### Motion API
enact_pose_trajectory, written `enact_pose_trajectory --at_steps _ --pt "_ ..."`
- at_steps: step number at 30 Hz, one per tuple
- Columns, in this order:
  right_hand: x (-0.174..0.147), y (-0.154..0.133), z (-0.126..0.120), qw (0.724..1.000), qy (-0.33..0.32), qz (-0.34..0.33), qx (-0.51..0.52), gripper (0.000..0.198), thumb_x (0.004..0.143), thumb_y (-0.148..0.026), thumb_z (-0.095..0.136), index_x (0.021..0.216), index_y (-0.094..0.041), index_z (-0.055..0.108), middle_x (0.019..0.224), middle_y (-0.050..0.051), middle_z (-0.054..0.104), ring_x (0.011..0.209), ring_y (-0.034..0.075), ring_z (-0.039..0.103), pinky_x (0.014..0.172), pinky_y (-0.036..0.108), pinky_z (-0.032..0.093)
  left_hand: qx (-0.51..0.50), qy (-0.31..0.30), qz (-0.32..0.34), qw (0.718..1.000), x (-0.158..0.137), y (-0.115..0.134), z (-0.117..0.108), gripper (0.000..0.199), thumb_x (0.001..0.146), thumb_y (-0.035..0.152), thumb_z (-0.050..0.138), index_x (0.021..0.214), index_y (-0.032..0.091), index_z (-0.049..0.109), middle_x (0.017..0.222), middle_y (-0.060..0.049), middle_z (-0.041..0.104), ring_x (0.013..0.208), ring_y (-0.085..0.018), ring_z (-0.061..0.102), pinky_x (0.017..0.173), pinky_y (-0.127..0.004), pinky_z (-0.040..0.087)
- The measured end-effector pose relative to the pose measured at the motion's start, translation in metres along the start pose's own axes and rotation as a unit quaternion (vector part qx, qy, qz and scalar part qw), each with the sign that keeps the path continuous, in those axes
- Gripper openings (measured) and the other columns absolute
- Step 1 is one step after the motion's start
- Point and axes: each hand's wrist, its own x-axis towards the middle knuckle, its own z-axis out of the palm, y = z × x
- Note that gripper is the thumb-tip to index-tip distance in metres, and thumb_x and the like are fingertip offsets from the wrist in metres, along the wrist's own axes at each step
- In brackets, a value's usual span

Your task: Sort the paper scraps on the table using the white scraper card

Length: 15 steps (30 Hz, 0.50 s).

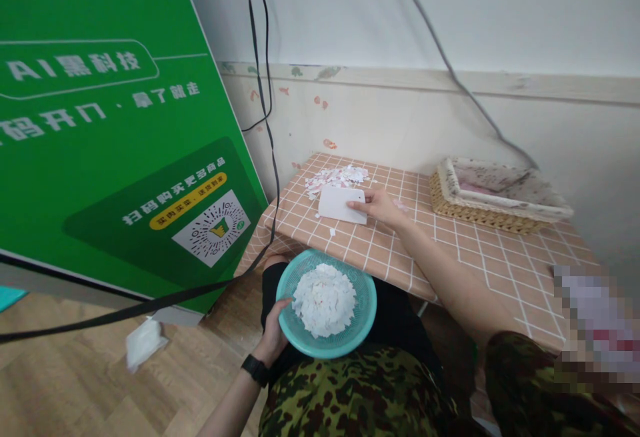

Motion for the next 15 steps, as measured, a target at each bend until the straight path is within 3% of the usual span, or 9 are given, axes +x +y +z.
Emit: enact_pose_trajectory --at_steps 8,15 --pt "-0.0003 -0.0062 0.0042 0.999 0.02 0.02 0.02 0.035 0.067 -0.039 0.071 0.088 -0.012 0.07 0.088 0.01 0.071 0.074 0.018 0.064 0.061 0.028 0.051 -0.003 -0.014 0.015 1.0 0.0003 0.0 0.0004 0.016 0.068 0.023 0.065 0.075 0.01 0.07 0.068 -0.008 0.073 0.063 -0.022 0.066 0.068 -0.035 0.051" --pt "-0.0026 -0.0079 0.0049 1.0 -0.01 0.009 0.011 0.036 0.067 -0.039 0.07 0.09 -0.012 0.07 0.087 0.01 0.071 0.071 0.017 0.063 0.059 0.028 0.05 -0.015 -0.003 0.011 1.0 0.0022 -0.0025 -0.0026 0.021 0.066 0.023 0.067 0.081 0.009 0.07 0.072 -0.01 0.074 0.065 -0.024 0.067 0.071 -0.039 0.052"
